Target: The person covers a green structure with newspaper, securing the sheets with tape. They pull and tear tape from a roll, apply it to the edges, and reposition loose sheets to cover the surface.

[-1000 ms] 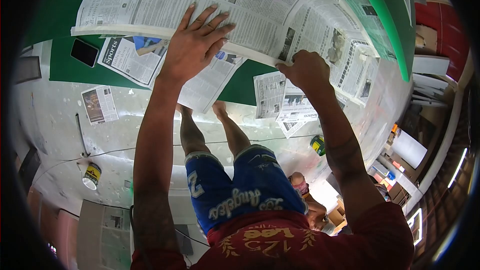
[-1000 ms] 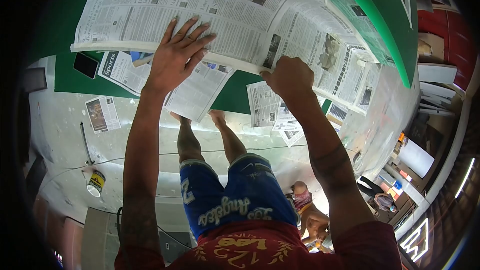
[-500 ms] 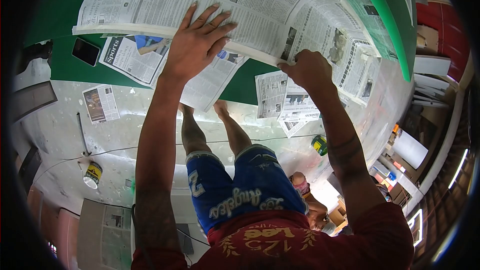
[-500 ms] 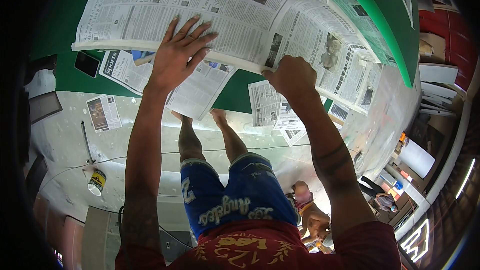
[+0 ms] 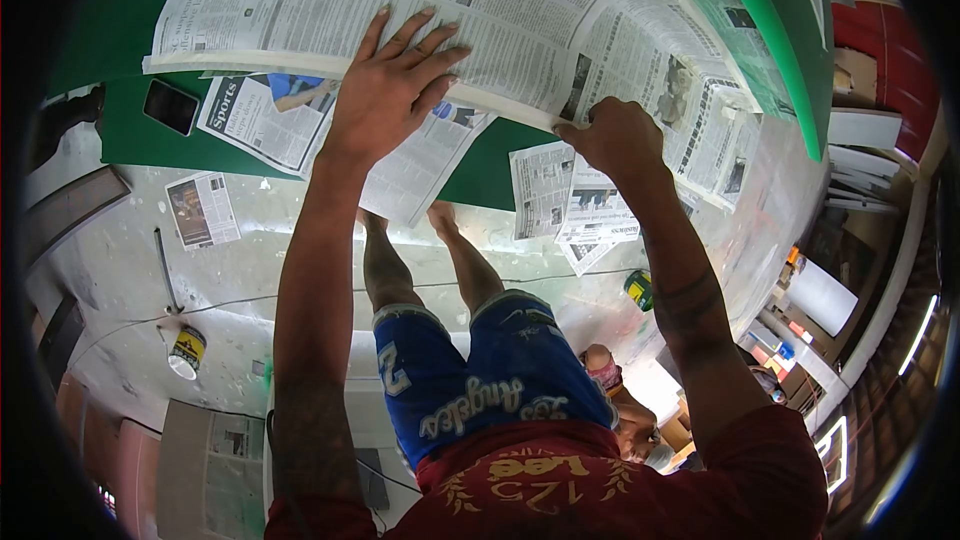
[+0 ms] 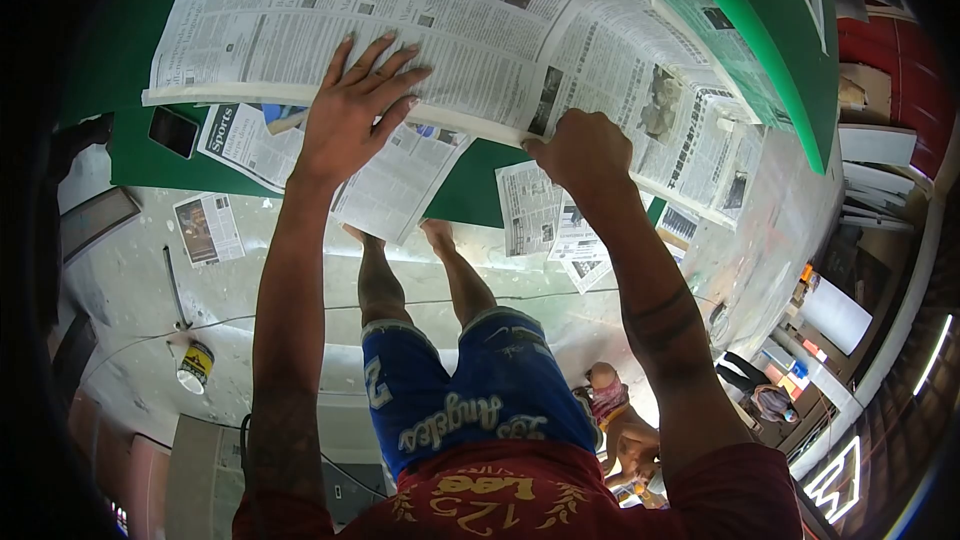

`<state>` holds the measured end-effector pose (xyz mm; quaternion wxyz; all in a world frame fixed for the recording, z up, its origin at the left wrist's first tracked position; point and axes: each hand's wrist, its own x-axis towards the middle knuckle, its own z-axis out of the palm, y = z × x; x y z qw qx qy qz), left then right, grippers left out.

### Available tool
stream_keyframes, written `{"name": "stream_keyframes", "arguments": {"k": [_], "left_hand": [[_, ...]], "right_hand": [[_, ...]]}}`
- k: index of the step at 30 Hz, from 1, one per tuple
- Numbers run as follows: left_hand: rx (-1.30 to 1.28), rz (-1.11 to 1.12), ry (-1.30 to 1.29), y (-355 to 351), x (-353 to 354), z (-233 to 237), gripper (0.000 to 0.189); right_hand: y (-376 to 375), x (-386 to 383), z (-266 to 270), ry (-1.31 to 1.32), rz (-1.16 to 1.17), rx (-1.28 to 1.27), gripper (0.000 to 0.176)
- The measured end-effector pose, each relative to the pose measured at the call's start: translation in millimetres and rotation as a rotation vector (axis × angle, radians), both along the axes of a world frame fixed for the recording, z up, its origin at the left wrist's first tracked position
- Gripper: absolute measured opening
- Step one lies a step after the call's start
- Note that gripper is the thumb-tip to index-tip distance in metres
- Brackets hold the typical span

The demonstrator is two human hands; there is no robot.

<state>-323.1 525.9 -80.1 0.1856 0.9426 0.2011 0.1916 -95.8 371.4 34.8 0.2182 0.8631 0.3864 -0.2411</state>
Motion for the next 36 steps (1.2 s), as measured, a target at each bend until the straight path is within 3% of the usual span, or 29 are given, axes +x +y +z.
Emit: {"name": "stream_keyframes", "arguments": {"k": [14, 22, 26, 29, 36], "left_hand": [[-0.004, 0.035, -0.028, -5.7, 3.3, -1.9, 0.040], [0.066, 0.252, -0.023, -46.8, 29.9, -12.4, 0.047], [-0.165, 0.169, 0.111, -114.1, 68.0, -15.2, 0.069], [-0.187, 0.139, 0.106, -144.5, 86.3, -0.8, 0.078], [-0.214, 0.132, 0.106, -133.2, 77.5, 0.1, 0.071]], "right_hand": [[-0.5, 1.6, -3.2, 0.010, -0.009, -0.023, 0.054], [2.1, 1.3, -1.1, -0.002, -0.011, -0.046, 0.052], [5.9, 1.1, 2.2, 0.039, -0.070, -0.045, 0.050], [2.7, 2.9, 0.0, 0.031, -0.025, 0.014, 0.048], [5.3, 6.8, 0.6, 0.047, -0.037, -0.008, 0.049]]}}
